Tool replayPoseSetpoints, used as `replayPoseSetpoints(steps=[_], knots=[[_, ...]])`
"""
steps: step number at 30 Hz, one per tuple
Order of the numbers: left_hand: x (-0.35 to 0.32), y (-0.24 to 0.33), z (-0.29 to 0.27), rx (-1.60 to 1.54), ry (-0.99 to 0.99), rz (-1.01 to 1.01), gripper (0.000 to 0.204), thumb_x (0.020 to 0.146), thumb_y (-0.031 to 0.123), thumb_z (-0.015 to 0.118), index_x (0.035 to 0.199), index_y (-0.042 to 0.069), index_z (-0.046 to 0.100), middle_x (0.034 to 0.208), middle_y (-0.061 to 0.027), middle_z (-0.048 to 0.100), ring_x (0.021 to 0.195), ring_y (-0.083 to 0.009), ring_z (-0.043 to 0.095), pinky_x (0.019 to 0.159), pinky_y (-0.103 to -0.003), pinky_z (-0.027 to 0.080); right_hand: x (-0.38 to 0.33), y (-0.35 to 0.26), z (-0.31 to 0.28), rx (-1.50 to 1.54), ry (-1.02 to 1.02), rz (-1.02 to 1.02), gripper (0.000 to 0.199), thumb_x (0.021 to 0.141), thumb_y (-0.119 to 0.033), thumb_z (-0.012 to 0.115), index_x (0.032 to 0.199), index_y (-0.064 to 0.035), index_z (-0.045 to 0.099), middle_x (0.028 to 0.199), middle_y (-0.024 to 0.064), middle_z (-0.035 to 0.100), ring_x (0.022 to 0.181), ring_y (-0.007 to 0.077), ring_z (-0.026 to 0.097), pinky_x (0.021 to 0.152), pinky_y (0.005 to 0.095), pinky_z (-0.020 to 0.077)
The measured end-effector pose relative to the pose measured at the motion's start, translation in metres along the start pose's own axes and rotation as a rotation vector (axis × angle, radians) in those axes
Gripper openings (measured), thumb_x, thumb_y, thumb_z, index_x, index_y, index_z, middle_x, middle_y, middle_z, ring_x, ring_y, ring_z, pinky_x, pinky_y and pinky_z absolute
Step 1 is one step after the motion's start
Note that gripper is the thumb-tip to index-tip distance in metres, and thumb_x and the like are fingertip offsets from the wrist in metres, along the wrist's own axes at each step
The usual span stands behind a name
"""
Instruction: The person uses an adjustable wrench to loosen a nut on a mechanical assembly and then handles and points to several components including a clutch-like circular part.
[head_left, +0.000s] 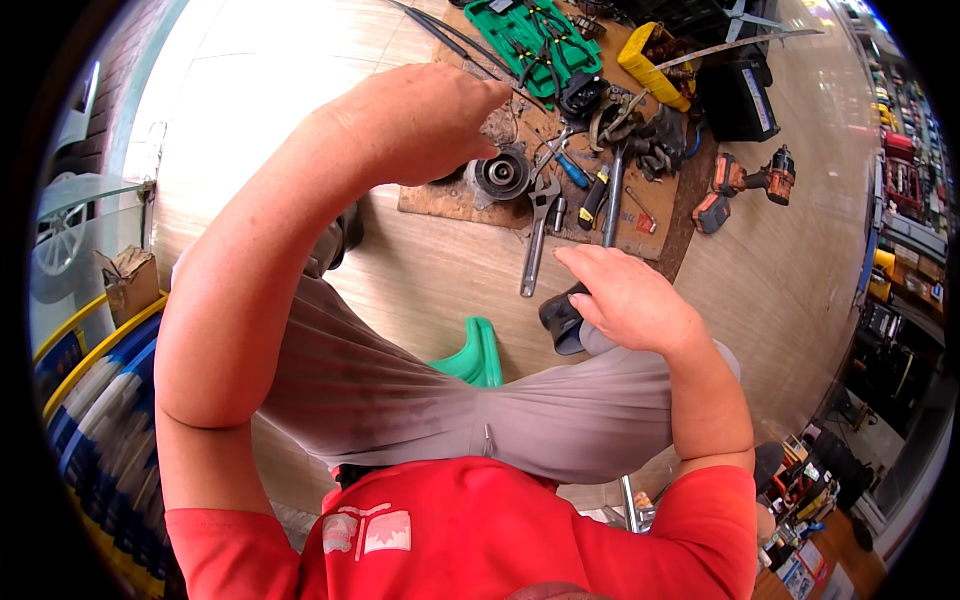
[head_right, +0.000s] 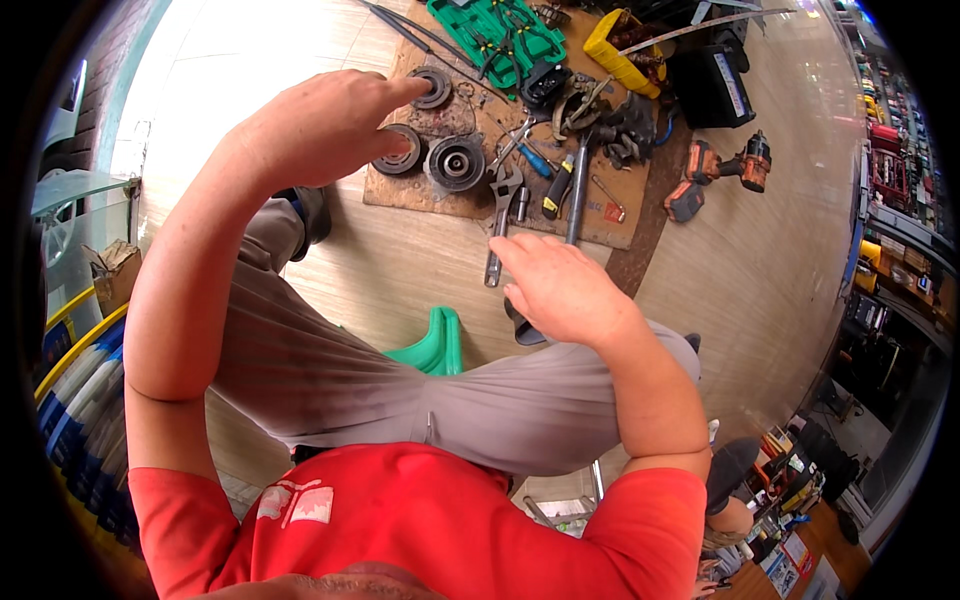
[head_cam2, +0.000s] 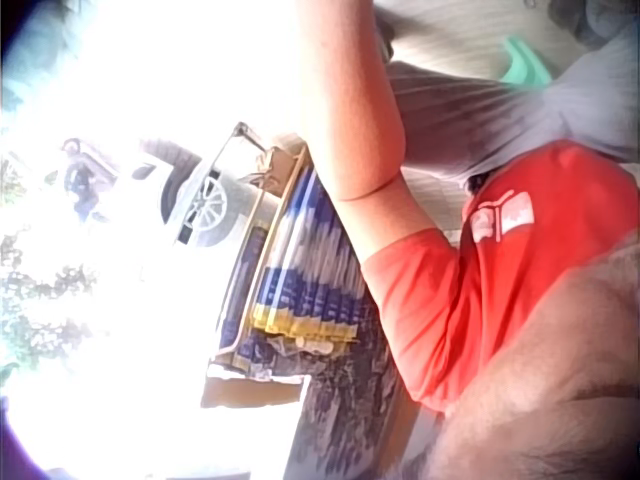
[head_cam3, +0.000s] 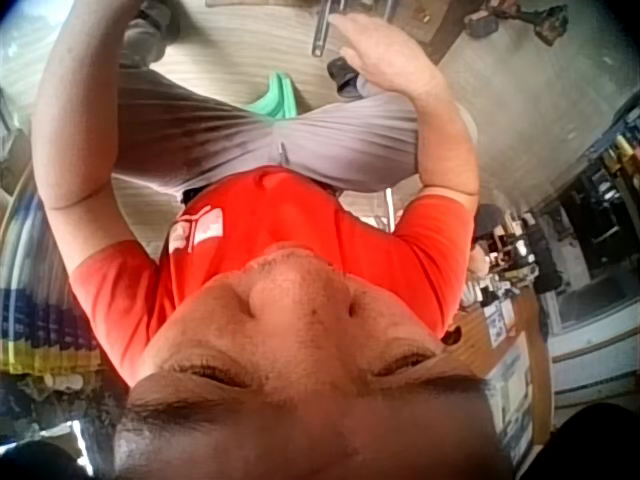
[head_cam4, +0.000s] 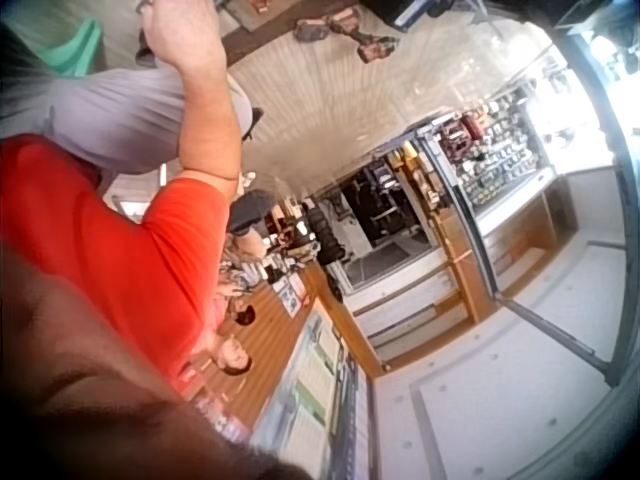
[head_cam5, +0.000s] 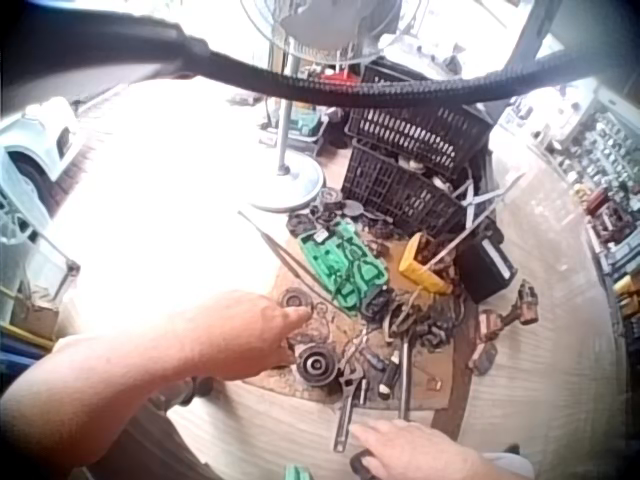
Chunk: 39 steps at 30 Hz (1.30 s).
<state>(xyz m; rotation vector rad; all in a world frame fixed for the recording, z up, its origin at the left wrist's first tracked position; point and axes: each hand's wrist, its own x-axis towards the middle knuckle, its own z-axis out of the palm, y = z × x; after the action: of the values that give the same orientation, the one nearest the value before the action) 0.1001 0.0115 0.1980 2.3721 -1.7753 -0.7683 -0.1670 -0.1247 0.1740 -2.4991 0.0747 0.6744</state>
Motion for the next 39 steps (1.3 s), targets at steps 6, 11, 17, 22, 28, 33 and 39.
replayPoseSetpoints(steps=[6,11,17,22,28,33,39], knots=[[0.0001,0.0006,-0.0012,-0.009,-0.009,0.007,0.055,0.091,0.022,0.067,0.14,0.005,0.051,0.099,-0.0211,0.07,0.101,-0.0374,0.066,0.091,-0.046,0.051,-0.0003,-0.0002,-0.0002,0.002,-0.005,0.006,0.048,0.089,-0.013,0.065,0.133,-0.0022,0.048,0.118,0.0158,0.058,0.112,0.0364,0.057,0.096,0.0466,0.0482],[-0.0003,-0.0001,0.0006,-0.008,0.01,0.008,0.053,0.091,0.021,0.065,0.139,0.005,0.052,0.097,-0.0214,0.07,0.099,-0.0379,0.066,0.089,-0.047,0.051,-0.0003,-0.0023,-0.0026,0.026,-0.022,0.028,0.049,0.089,-0.013,0.064,0.134,-0.0017,0.048,0.122,0.0164,0.058,0.116,0.0362,0.056,0.098,0.0463,0.0472],[-0.0001,-0.0026,0.0036,-0.012,0.039,0.03,0.05,0.09,0.02,0.064,0.136,0.005,0.053,0.095,-0.0217,0.069,0.098,-0.0384,0.066,0.088,-0.048,0.051,0.0008,-0.0042,-0.0056,0.035,-0.051,0.048,0.048,0.09,-0.013,0.062,0.134,-0.0017,0.048,0.125,0.0166,0.057,0.119,0.0363,0.054,0.099,0.0464,0.0463],[0.0002,-0.0042,0.0051,-0.014,0.053,0.056,0.047,0.089,0.02,0.064,0.133,0.005,0.054,0.091,-0.0215,0.069,0.095,-0.0393,0.066,0.085,-0.049,0.051,0.0008,-0.0045,-0.0042,0.048,-0.042,0.043,0.048,0.09,-0.013,0.062,0.135,-0.0019,0.048,0.124,0.0173,0.058,0.117,0.037,0.055,0.098,0.0467,0.0464],[-0.0005,-0.0044,0.0055,0.002,0.055,0.064,0.046,0.089,0.019,0.065,0.131,0.005,0.055,0.09,-0.0212,0.069,0.094,-0.0393,0.066,0.084,-0.049,0.051,0.0007,-0.0045,-0.004,0.039,-0.04,0.043,0.048,0.09,-0.012,0.062,0.134,-0.0019,0.048,0.121,0.0183,0.059,0.114,0.0376,0.057,0.097,0.0466,0.0469],[-0.0011,-0.0042,0.0048,0.007,0.047,0.054,0.046,0.09,0.02,0.065,0.133,0.006,0.054,0.093,-0.0206,0.069,0.096,-0.0387,0.066,0.085,-0.049,0.051,0.0016,-0.0046,-0.0037,0.043,-0.038,0.042,0.047,0.09,-0.012,0.062,0.134,-0.002,0.048,0.121,0.0183,0.059,0.114,0.0376,0.057,0.097,0.0467,0.0469],[-0.0023,-0.0041,0.0052,0.012,0.053,0.045,0.047,0.091,0.021,0.065,0.134,0.006,0.053,0.093,-0.0205,0.069,0.097,-0.0386,0.066,0.086,-0.049,0.051,0.0019,-0.0039,-0.0029,0.039,-0.033,0.034,0.048,0.09,-0.013,0.062,0.134,-0.002,0.047,0.121,0.0183,0.059,0.114,0.0378,0.057,0.097,0.0468,0.0468]])
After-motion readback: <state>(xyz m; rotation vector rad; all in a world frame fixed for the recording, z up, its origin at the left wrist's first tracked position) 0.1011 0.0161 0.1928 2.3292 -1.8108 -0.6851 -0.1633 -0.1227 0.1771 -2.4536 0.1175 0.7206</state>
